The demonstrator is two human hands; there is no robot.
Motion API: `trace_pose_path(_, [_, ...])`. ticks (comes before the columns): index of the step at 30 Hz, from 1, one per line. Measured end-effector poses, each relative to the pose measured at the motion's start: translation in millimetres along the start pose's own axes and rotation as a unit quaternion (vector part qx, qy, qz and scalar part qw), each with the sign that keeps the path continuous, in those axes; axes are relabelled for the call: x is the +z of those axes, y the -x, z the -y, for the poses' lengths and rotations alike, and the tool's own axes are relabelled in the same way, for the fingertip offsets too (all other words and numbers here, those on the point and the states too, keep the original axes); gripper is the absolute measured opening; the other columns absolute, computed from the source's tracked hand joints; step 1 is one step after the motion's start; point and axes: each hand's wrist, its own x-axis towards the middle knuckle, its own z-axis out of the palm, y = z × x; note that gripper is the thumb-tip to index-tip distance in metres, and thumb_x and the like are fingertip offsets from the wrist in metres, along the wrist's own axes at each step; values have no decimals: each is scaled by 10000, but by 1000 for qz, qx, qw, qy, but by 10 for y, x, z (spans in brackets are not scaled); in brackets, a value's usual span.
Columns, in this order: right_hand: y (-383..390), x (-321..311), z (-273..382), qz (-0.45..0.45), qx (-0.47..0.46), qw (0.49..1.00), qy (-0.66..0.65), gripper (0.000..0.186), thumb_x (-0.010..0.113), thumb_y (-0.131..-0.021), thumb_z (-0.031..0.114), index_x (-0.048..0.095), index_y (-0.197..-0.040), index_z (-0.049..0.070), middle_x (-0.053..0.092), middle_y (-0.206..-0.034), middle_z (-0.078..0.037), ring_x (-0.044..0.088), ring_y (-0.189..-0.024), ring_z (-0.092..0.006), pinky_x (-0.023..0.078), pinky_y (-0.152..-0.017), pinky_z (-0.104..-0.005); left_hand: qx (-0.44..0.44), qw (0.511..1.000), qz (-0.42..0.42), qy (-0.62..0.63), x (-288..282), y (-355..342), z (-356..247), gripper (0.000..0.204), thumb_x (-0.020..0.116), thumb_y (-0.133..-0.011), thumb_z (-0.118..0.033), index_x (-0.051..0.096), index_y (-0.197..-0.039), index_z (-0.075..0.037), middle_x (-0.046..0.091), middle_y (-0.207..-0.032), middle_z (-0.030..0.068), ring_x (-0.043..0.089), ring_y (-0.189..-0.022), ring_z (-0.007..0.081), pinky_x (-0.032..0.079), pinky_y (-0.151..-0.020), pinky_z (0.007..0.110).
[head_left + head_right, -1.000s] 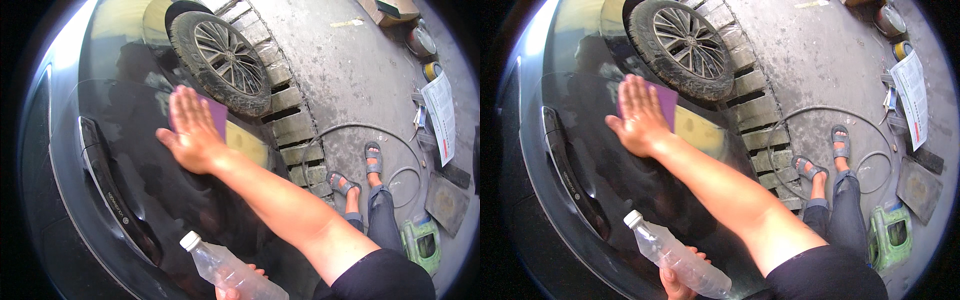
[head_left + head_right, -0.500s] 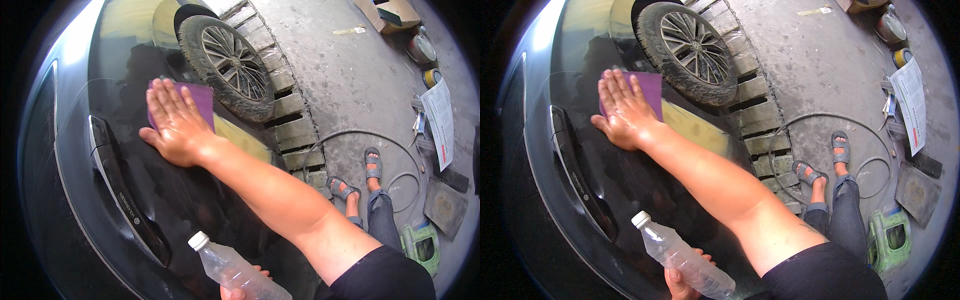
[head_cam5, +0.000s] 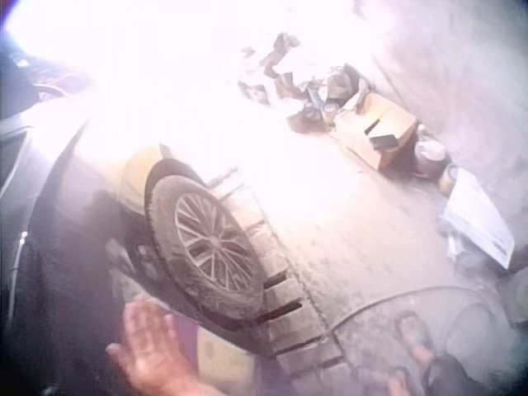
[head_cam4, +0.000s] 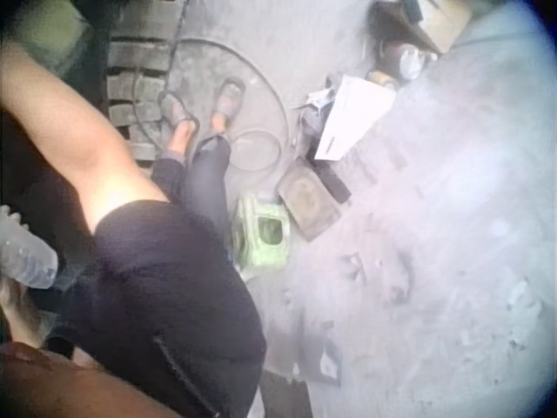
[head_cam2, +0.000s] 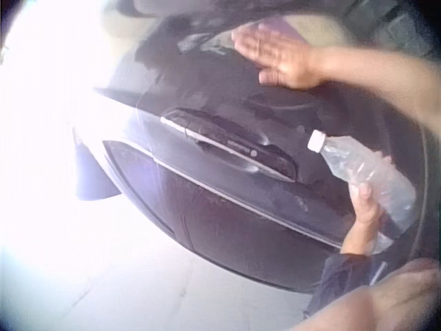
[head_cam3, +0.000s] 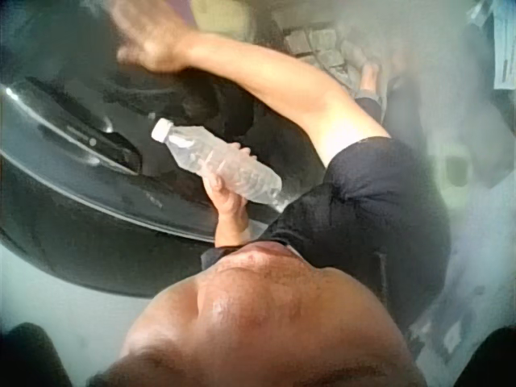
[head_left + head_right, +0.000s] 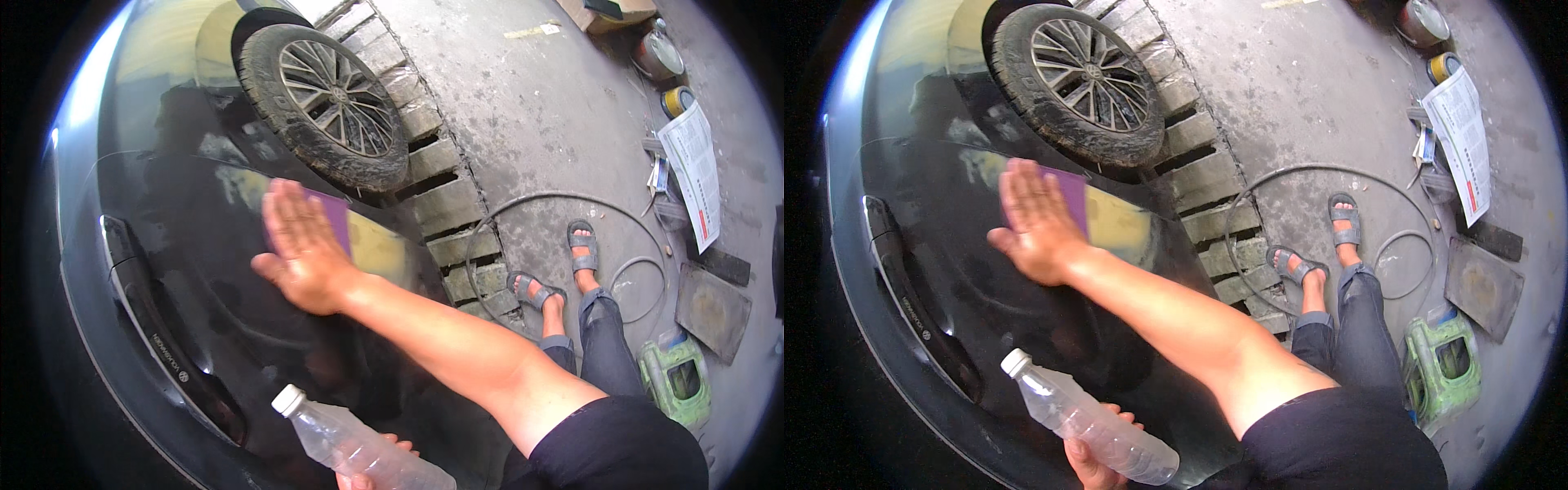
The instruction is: The person sands a patch of yellow filler on a black car door using purple sandpaper while pouring water from a plastic bottle to lubricate the surface.
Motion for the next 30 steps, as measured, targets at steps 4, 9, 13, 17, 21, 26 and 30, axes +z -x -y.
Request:
trace_pose_path(4, [778, 49, 459, 82, -103, 991, -36, 900, 557, -947, 453, 116, -1566, -28, 81, -1654, -224, 59, -1541, -377, 59, -1226, -551, -3, 1000, -28, -6, -130, 77, -39, 879, 794, -775, -551, 464, -1350, 27, 598, -1237, 238, 654, -1054, 399, 573, -887, 541])
trace_pose_path(9, [1942, 260, -430, 63, 227, 965, -113, 792, 309, -1045, 530, 5, -1596, 48, -32, -1667, -194, -36, -1544, -347, 5, -1227, -504, -11, 1000, -29, -2, -92, 131, -9, 884, 784, -785, -556, 462, -1358, 36, 579, -1268, 243, 649, -1067, 402, 565, -901, 546])
trace_pose_path(13, [889, 91, -1086, 29, 308, 948, -79, 766, 302, -1058, 495, 28, -1585, 10, 10, -1661, -215, -7, -1542, -357, 34, -1233, -496, -33, 999, -2, -9, 18, 26, -22, 938, 794, -760, -587, 453, -1366, 42, 580, -1261, 232, 646, -1079, 387, 571, -898, 523])
trace_pose_path(17, [834, 200, 23, 31, 30, 998, -34, 810, 403, -1027, 485, 67, -1581, 0, 48, -1652, -238, 43, -1537, -389, 50, -1224, -542, -44, 998, -47, -10, -74, 86, -32, 980, 798, -746, -604, 425, -1377, 46, 576, -1256, 225, 651, -1057, 374, 577, -885, 510])
trace_pose_path(21, [1746, 167, 58, 74, 76, 991, -84, 820, 389, -1025, 513, 45, -1595, 34, 36, -1667, -196, 18, -1546, -353, 44, -1227, -522, -40, 998, -55, -17, -68, 91, -46, 968, 795, -754, -599, 422, -1379, 40, 569, -1260, 226, 646, -1052, 372, 572, -889, 515])
trace_pose_path(26, [1983, 424, -1399, 59, 439, 884, -152, 830, 236, -1030, 608, 26, -1594, 36, 17, -1671, -175, -23, -1547, -319, 31, -1237, -462, -47, 998, -41, -10, -63, 128, -15, 956, 783, -770, -593, 413, -1397, 26, 565, -1265, 226, 640, -1057, 375, 566, -897, 512])
trace_pose_path(30, [1235, 307, -1861, 26, 446, 886, -123, 810, 209, -1037, 601, 43, -1593, 35, 9, -1671, -177, -13, -1548, -313, 35, -1239, -454, -34, 998, -37, -23, 20, 49, -10, 944, 775, -780, -590, 418, -1396, 29, 569, -1263, 225, 642, -1053, 369, 566, -895, 501])
